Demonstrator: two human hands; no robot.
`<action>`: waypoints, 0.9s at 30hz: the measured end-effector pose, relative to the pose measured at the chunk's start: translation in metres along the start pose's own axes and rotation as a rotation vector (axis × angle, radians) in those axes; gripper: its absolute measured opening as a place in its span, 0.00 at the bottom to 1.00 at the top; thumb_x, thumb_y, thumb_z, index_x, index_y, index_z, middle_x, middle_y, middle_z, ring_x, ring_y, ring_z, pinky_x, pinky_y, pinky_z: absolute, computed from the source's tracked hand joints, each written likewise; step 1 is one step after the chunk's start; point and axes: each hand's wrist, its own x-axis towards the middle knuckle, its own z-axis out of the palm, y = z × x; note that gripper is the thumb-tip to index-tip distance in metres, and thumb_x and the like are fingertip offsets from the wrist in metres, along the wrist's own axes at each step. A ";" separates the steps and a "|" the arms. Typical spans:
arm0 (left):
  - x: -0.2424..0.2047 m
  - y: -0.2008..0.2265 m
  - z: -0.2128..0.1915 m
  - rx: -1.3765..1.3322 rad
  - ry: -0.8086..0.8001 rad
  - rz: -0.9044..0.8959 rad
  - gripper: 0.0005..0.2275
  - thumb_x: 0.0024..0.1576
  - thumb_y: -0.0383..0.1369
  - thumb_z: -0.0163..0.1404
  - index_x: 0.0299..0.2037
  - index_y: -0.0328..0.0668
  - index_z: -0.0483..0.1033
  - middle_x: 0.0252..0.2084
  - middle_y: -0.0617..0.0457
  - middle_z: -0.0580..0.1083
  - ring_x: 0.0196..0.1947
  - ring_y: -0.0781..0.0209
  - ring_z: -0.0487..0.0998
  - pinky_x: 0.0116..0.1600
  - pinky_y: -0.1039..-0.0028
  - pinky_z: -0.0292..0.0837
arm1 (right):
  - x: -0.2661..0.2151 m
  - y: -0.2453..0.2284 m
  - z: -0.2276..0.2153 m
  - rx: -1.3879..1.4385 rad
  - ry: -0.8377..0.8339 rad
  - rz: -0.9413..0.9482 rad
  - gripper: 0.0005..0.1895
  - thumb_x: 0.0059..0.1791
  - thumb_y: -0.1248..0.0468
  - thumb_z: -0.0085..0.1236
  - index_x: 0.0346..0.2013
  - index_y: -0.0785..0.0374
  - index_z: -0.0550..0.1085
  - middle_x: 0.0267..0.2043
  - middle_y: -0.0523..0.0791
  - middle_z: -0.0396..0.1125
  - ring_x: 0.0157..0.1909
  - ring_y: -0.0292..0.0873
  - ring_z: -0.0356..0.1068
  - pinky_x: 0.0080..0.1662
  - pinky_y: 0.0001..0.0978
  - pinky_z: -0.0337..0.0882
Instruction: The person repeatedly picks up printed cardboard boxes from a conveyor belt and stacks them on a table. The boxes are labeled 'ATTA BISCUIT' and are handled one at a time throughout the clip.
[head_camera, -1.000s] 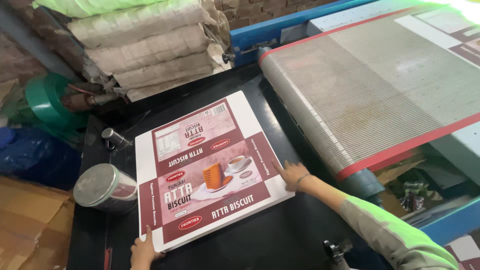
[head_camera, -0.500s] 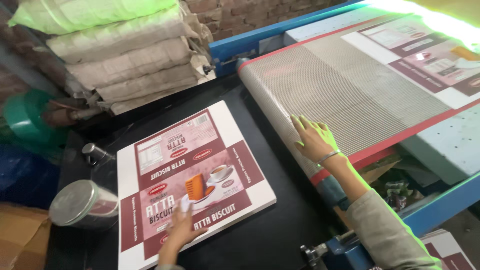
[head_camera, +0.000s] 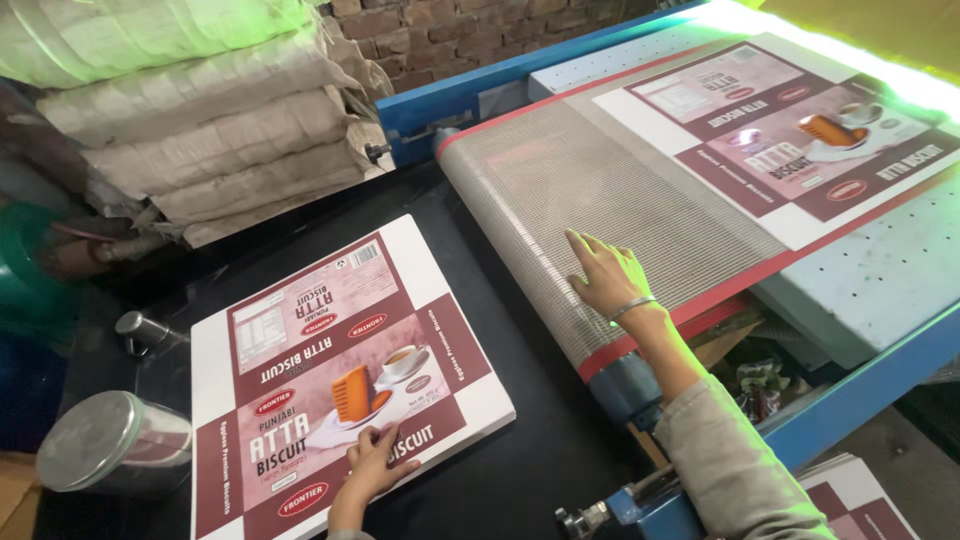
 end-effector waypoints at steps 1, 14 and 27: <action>0.002 0.000 0.001 0.006 -0.022 -0.031 0.43 0.44 0.59 0.65 0.71 0.76 0.57 0.73 0.52 0.47 0.72 0.41 0.48 0.71 0.40 0.55 | 0.000 0.002 -0.001 0.004 0.004 -0.002 0.41 0.45 0.56 0.61 0.71 0.59 0.58 0.68 0.52 0.61 0.63 0.56 0.66 0.62 0.52 0.63; 0.035 0.000 -0.020 0.070 -0.029 0.045 0.30 0.49 0.56 0.60 0.63 0.60 0.74 0.64 0.40 0.65 0.61 0.44 0.73 0.64 0.64 0.69 | 0.002 0.037 0.003 0.026 0.073 0.104 0.36 0.46 0.55 0.60 0.68 0.56 0.63 0.70 0.53 0.60 0.63 0.57 0.66 0.63 0.53 0.63; 0.020 0.180 -0.081 -0.814 -0.042 0.373 0.23 0.59 0.48 0.48 0.57 0.40 0.77 0.51 0.49 0.81 0.53 0.58 0.80 0.54 0.70 0.73 | 0.002 0.123 0.029 -0.198 0.192 0.374 0.36 0.49 0.41 0.55 0.65 0.58 0.68 0.72 0.51 0.58 0.71 0.54 0.58 0.66 0.60 0.52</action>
